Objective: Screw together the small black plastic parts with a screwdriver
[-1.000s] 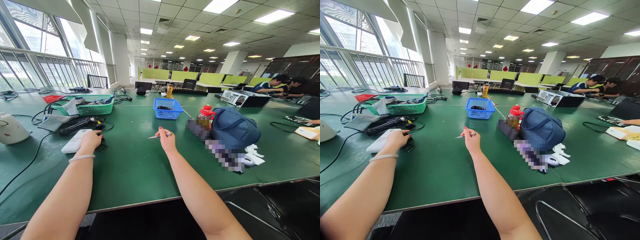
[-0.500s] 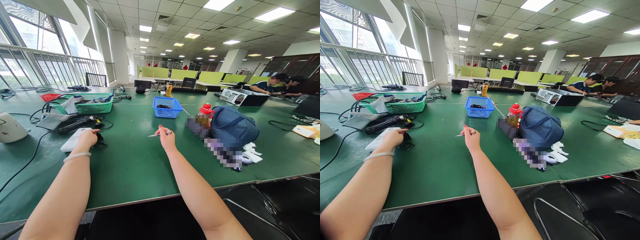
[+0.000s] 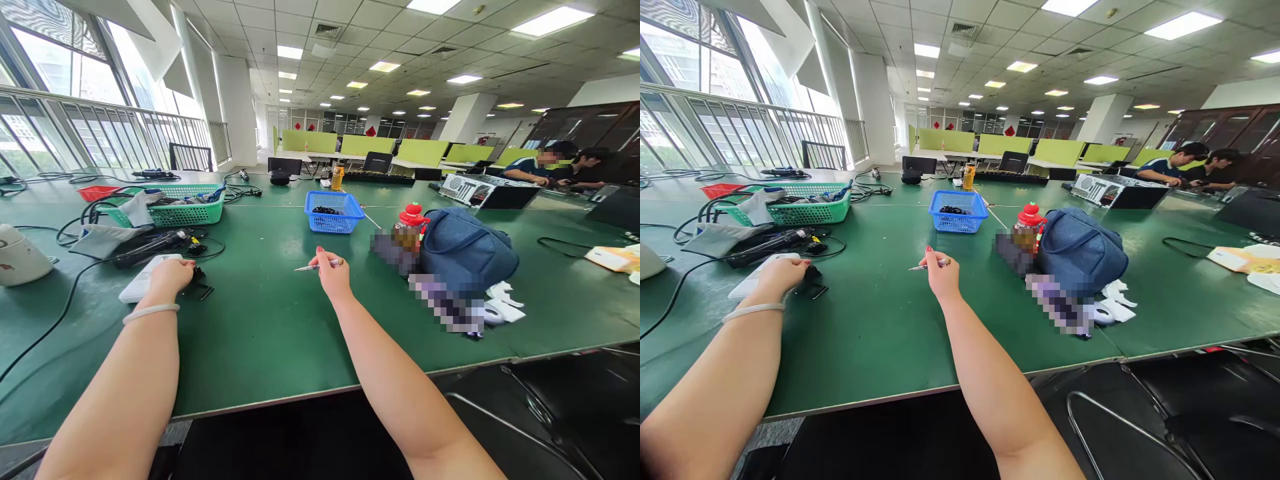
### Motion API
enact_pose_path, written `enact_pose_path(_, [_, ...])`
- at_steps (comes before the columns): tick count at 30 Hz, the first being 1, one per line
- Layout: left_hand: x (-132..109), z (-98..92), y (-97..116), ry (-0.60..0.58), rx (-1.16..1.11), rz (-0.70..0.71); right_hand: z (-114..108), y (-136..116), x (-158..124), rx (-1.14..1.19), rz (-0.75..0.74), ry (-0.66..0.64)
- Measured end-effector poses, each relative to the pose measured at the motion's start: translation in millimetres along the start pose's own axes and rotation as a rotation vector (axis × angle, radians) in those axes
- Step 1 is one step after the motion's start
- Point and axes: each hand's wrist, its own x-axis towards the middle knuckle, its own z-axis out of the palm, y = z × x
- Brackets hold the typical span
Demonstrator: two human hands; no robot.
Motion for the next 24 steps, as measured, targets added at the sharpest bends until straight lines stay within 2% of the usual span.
enact_pose_path(4, [-7, -2.7, 4, -0.019, 0.094, 0.016, 0, -2, -1, -0.02, 0.005, -0.005])
enact_pose_path(9, [-21, -14.6, 12, 0.117, 0.105, -0.055, 0, -1, -1, -0.02, -0.008, -0.011])
enact_pose_path(11, [-24, -18.2, 16, 0.071, 0.151, -0.02, 0, 1, -1, -0.034, -0.02, -0.014])
enact_pose_path(17, [-25, -11.6, 25, -0.255, 0.281, 0.126, 1, 3, 0, -0.073, -0.04, -0.019])
enact_pose_path(21, [-22, -4.9, 24, -0.303, 0.274, 0.154, 1, 2, -1, -0.05, -0.037, -0.012])
enact_pose_path(24, [-17, 1.2, 21, -0.318, 0.234, 0.12, 1, 2, -1, -0.059, -0.038, -0.019])
